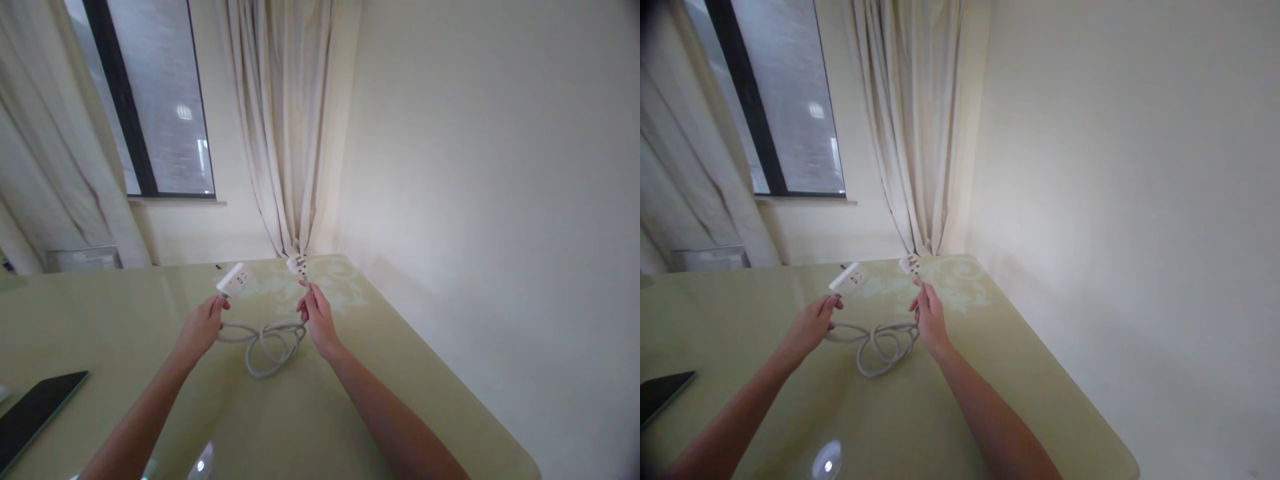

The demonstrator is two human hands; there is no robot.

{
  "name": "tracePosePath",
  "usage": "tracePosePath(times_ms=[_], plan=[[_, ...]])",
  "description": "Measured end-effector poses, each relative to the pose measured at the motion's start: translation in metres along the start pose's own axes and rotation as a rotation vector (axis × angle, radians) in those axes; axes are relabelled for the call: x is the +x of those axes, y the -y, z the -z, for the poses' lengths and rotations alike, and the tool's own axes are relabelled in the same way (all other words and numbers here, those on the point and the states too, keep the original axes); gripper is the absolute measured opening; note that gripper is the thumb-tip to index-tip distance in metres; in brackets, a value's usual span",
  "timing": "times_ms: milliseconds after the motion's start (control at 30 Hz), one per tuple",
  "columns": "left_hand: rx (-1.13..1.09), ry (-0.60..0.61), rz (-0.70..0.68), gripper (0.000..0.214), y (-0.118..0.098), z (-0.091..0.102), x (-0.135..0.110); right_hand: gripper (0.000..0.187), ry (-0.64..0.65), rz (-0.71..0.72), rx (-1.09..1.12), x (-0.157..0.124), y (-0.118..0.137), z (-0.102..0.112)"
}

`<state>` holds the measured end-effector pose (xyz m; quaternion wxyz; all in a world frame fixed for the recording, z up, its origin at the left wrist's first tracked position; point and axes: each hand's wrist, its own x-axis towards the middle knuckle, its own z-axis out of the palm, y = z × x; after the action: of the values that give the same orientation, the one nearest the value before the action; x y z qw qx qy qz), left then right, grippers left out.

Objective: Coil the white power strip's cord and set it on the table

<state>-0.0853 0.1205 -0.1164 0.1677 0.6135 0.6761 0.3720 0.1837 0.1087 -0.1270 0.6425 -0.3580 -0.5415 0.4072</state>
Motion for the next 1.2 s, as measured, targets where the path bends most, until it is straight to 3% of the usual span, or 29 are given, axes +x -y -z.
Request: tracePosePath(times_ms=[133, 400, 500, 567, 633, 700, 733, 833, 900, 967, 1033, 1200], plan=[[0.014, 0.046, 0.05, 0.042, 0.023, -0.01, 0.01, 0.047, 0.05, -0.037, -0.112, -0.004, -0.024, -0.005], [0.165, 0.14, 0.119, 0.045, 0.046, -0.02, 0.008, 0.051, 0.047, -0.114, -0.295, -0.008, -0.057, 0.001], [0.289, 0.118, 0.114, 0.047, 0.046, -0.013, 0.004, 0.05, 0.03, -0.096, -0.389, -0.011, -0.064, 0.005], [0.355, 0.073, 0.087, 0.048, 0.033, -0.005, 0.0, 0.05, 0.013, -0.096, -0.449, -0.012, -0.068, 0.007], [0.405, -0.01, -0.015, 0.047, 0.007, -0.002, -0.008, 0.047, -0.02, -0.107, -0.499, -0.011, -0.071, 0.009], [0.449, -0.124, -0.28, 0.05, -0.025, -0.012, -0.025, 0.043, -0.059, -0.097, -0.518, -0.009, -0.073, 0.011], [0.43, -0.1, -0.4, 0.049, -0.039, -0.022, -0.036, 0.041, -0.074, -0.084, -0.512, -0.007, -0.074, 0.012], [0.43, 0.143, -0.691, 0.054, -0.063, -0.065, -0.073, 0.039, -0.088, -0.06, -0.465, -0.003, -0.073, 0.017], [0.5, 0.183, -0.721, 0.072, -0.062, -0.09, -0.089, 0.043, -0.095, -0.057, -0.447, -0.002, -0.072, 0.022], [0.576, 0.188, -0.685, 0.07, -0.054, -0.099, -0.091, 0.047, -0.112, -0.043, -0.44, -0.002, -0.071, 0.026], [0.648, 0.201, -0.615, 0.065, -0.046, -0.092, -0.082, 0.049, -0.117, -0.028, -0.444, -0.004, -0.071, 0.029], [0.788, 0.297, -0.441, 0.062, -0.031, -0.045, -0.05, 0.043, -0.064, -0.025, -0.48, -0.007, -0.072, 0.028]])
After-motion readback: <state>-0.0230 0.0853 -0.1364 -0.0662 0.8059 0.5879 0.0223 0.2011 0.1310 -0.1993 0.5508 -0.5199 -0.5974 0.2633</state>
